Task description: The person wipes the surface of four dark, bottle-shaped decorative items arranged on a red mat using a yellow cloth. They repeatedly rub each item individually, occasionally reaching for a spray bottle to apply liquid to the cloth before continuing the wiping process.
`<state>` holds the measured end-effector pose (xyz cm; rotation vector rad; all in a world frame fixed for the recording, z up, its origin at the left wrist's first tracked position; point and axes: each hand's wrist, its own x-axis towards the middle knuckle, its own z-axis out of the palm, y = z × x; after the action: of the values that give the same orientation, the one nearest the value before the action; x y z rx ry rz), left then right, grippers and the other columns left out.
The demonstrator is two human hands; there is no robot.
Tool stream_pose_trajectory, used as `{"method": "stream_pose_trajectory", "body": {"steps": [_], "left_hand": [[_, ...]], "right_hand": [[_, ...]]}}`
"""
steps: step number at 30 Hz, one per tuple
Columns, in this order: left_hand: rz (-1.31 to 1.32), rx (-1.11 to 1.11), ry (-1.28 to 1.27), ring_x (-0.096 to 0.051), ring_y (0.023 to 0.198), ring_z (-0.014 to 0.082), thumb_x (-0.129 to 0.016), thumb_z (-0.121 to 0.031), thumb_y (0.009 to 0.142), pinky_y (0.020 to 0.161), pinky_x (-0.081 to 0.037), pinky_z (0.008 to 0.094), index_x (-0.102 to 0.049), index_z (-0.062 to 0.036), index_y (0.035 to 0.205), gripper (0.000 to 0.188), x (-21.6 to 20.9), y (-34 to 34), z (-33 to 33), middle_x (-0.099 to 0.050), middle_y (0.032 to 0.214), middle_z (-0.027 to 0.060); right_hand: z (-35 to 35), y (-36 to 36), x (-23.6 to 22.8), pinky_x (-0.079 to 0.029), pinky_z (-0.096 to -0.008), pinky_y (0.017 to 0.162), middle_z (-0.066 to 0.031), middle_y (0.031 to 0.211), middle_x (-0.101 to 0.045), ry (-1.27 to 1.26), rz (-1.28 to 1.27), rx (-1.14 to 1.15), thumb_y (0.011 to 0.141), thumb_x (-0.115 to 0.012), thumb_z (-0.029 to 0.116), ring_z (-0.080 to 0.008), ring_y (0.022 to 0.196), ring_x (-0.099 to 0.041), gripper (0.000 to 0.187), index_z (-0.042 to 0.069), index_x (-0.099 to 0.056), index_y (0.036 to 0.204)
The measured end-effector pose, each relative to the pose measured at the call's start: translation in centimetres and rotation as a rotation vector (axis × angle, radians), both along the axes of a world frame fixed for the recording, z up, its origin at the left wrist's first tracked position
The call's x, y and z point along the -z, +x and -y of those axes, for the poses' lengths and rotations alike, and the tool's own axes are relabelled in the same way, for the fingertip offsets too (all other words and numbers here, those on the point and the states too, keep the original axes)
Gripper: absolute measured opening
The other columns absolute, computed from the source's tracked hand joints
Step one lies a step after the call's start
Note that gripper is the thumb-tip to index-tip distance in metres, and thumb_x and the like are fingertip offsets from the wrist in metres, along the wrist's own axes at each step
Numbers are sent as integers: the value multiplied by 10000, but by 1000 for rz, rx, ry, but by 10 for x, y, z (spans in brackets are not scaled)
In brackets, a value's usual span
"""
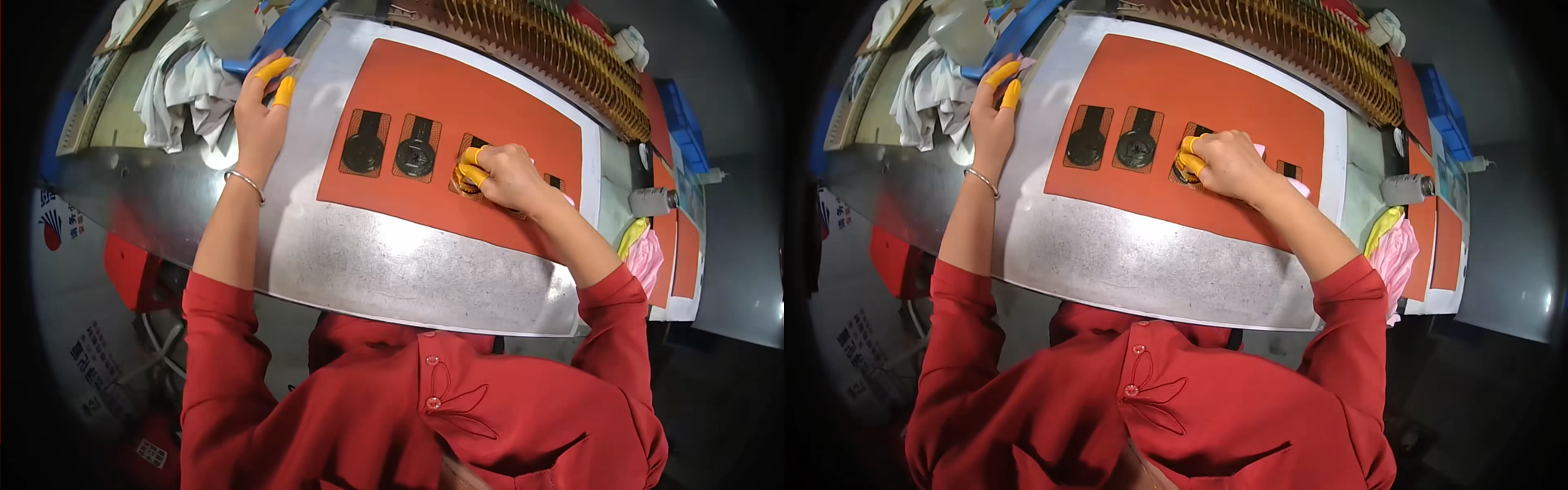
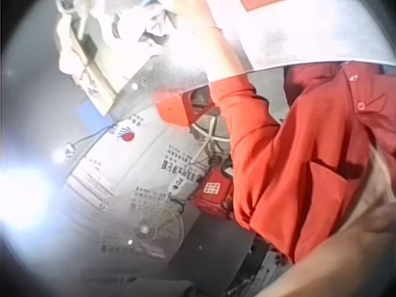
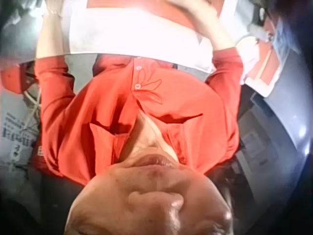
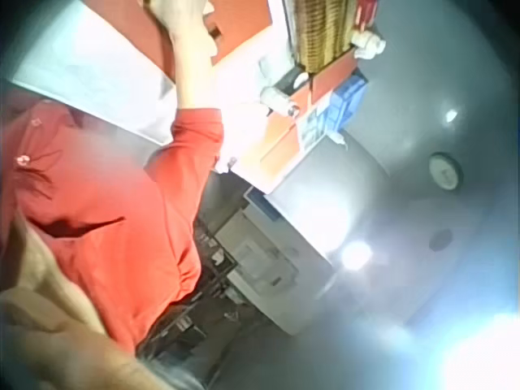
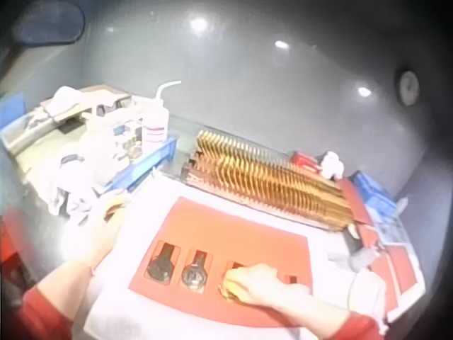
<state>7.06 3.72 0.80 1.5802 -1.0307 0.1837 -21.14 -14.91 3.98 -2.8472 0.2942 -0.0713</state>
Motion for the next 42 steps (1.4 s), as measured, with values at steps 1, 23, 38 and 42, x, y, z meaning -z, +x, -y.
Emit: {"method": "stream_pose_trajectory", "body": {"steps": [1, 23, 38, 42], "left_hand": [[-21, -3, 0, -551, 1060, 204, -525, 16, 830, 879, -456, 276, -585, -4, 1084, 261, 2, -2, -1, -535, 1209, 119], [-23, -13, 6, -561, 1040, 187, -532, -1, 830, 874, -459, 270, -590, -15, 1077, 254, 5, -1, -1, -536, 1217, 97], [1, -16, 42, -539, 1066, 189, -537, 6, 821, 873, -452, 270, -595, -22, 1081, 268, 1, -4, -3, -515, 1233, 94], [-32, 2, 42, -540, 1060, 191, -531, 4, 827, 863, -455, 272, -599, -43, 1085, 271, -1, -5, 0, -510, 1243, 97]], "right_hand": [[4, 0, 0, -472, -435, 588, -150, 665, -608, -8, 9, 48, 770, -578, 167, -329, 620, -592, 142, 36, -607, 721], [-28, -17, 6, -461, -410, 560, -147, 650, -600, 0, 17, -8, 733, -612, 112, -314, 593, -589, 83, 37, -635, 758], [-19, -18, 5, -470, -413, 542, -143, 631, -593, -26, 101, -118, 720, -625, 148, -311, 579, -593, 125, 32, -598, 681], [-4, -11, 4, -455, -385, 504, -118, 622, -594, -69, 85, 18, 778, -617, 163, -271, 553, -590, 90, 74, -633, 782]]}}
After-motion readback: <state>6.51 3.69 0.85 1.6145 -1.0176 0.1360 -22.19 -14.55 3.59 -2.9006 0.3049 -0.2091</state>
